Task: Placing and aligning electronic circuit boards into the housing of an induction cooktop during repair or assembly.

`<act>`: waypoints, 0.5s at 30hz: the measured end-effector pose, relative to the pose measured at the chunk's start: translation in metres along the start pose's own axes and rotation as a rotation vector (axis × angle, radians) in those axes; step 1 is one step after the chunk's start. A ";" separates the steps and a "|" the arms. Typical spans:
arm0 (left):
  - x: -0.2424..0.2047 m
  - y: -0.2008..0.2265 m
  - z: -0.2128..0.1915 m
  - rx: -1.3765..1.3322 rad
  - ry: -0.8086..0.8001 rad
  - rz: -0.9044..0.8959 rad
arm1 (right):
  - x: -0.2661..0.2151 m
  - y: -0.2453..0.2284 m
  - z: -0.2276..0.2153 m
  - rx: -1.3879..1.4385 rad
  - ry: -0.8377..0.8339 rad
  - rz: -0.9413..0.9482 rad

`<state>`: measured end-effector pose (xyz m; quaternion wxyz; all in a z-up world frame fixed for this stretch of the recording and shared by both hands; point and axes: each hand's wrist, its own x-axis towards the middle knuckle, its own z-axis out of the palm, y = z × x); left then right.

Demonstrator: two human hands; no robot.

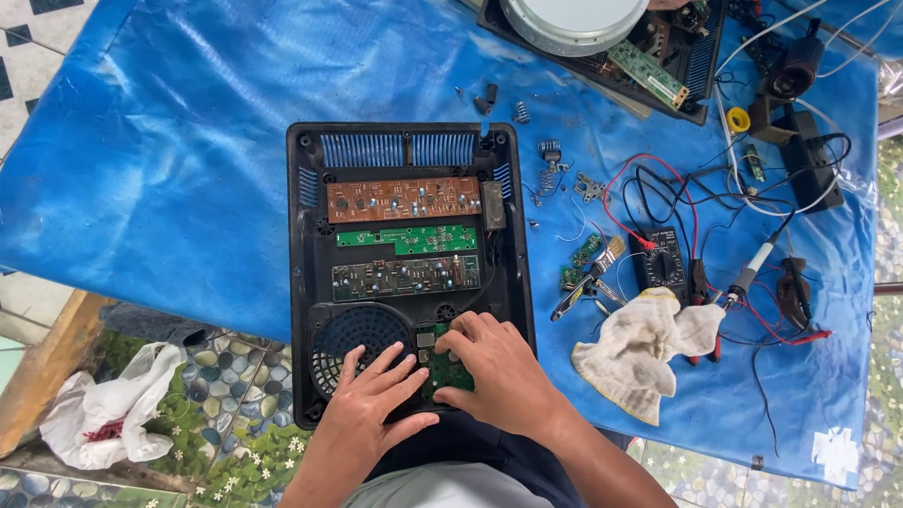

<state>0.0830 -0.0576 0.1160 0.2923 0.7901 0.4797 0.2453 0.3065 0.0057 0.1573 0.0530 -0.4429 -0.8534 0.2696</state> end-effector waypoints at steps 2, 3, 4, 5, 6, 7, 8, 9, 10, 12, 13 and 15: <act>-0.001 0.000 0.001 -0.012 0.001 -0.001 | -0.001 0.000 0.005 -0.051 0.002 0.030; -0.001 0.000 0.002 -0.008 -0.003 -0.009 | -0.001 -0.001 0.006 -0.088 0.014 0.021; 0.000 0.000 0.002 -0.002 -0.006 -0.012 | -0.001 -0.001 0.006 -0.128 0.030 0.013; -0.001 0.000 0.003 -0.001 -0.005 -0.007 | -0.001 0.000 0.002 -0.131 0.035 0.015; -0.001 0.000 0.003 0.007 -0.023 -0.014 | 0.000 0.002 -0.002 -0.051 -0.019 -0.009; -0.001 0.000 0.002 0.016 -0.042 -0.022 | 0.001 0.003 -0.006 0.028 -0.072 -0.034; 0.000 0.002 0.001 0.018 -0.038 -0.025 | 0.002 0.004 -0.012 0.028 -0.072 -0.039; 0.002 0.003 -0.001 0.004 -0.021 -0.019 | 0.002 0.006 -0.017 0.078 -0.042 -0.043; 0.000 0.005 -0.001 -0.014 -0.007 -0.017 | 0.001 0.007 -0.021 0.132 -0.018 -0.045; -0.004 0.001 0.004 -0.011 -0.009 -0.026 | -0.002 0.011 -0.012 0.024 0.044 -0.017; -0.004 0.000 0.006 -0.007 -0.011 -0.027 | -0.003 0.013 -0.008 -0.087 0.113 0.012; -0.003 -0.002 0.006 -0.004 -0.019 -0.020 | -0.006 0.007 -0.004 -0.152 0.148 0.036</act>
